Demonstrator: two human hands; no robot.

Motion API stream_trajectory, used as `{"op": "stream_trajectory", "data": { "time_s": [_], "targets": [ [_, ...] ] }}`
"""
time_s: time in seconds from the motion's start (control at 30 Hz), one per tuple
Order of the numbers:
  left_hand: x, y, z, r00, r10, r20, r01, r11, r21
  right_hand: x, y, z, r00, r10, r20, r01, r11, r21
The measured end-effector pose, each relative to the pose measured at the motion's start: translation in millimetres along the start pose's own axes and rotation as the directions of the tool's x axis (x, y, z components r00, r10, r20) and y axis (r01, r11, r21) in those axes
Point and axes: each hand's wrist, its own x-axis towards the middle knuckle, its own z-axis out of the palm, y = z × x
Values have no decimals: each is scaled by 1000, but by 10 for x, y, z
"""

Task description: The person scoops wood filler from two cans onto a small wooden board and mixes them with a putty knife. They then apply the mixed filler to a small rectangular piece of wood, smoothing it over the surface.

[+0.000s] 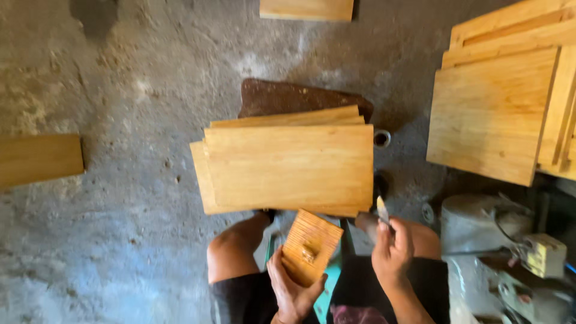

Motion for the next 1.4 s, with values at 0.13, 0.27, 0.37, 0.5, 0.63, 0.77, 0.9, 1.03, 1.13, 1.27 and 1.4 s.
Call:
{"op": "stream_trajectory", "data": {
  "time_s": [0.13, 0.27, 0.37, 0.5, 0.63, 0.77, 0.9, 1.03, 1.13, 1.27, 1.4],
  "targets": [
    [926, -134, 186, 950, 307, 66, -308, 951, 10, 563, 131, 127, 940, -340, 15, 339, 933, -122],
    [1573, -518, 460, 887, 461, -15, -460, 887, 22, 878, 370, 390, 858, -514, -1, 512, 854, -91],
    [1829, -589, 494, 882, 469, -41, -468, 883, 19, 904, 379, 544, 807, -589, -27, 582, 803, -125],
    [1596, -664, 479, 854, 520, -4, -519, 854, 44, 618, 383, 439, 751, -660, 27, 651, 734, -193],
    [1194, -810, 535, 821, 571, 7, -571, 821, 7, 200, 372, 230, 763, -641, 82, 643, 739, -200],
    [866, -937, 526, 828, 559, -41, -557, 828, 62, -241, 321, 175, 759, -645, 88, 649, 740, -180],
    [741, -1009, 456, 799, 596, -78, -585, 802, 123, -450, 363, 180, 777, -615, 133, 628, 748, -215],
    [803, -1077, 502, 784, 617, -72, -607, 785, 122, -505, 461, 298, 824, -552, 129, 567, 797, -207],
    [875, -1129, 536, 810, 585, -48, -579, 810, 97, -628, 481, 461, 788, -598, 145, 615, 765, -190],
    [916, -1139, 534, 822, 569, 4, -567, 820, 82, -724, 369, 524, 786, -588, 190, 617, 764, -190],
    [949, -1098, 521, 836, 548, 28, -548, 832, 81, -628, 201, 450, 733, -642, 223, 679, 703, -209]
  ]
}}
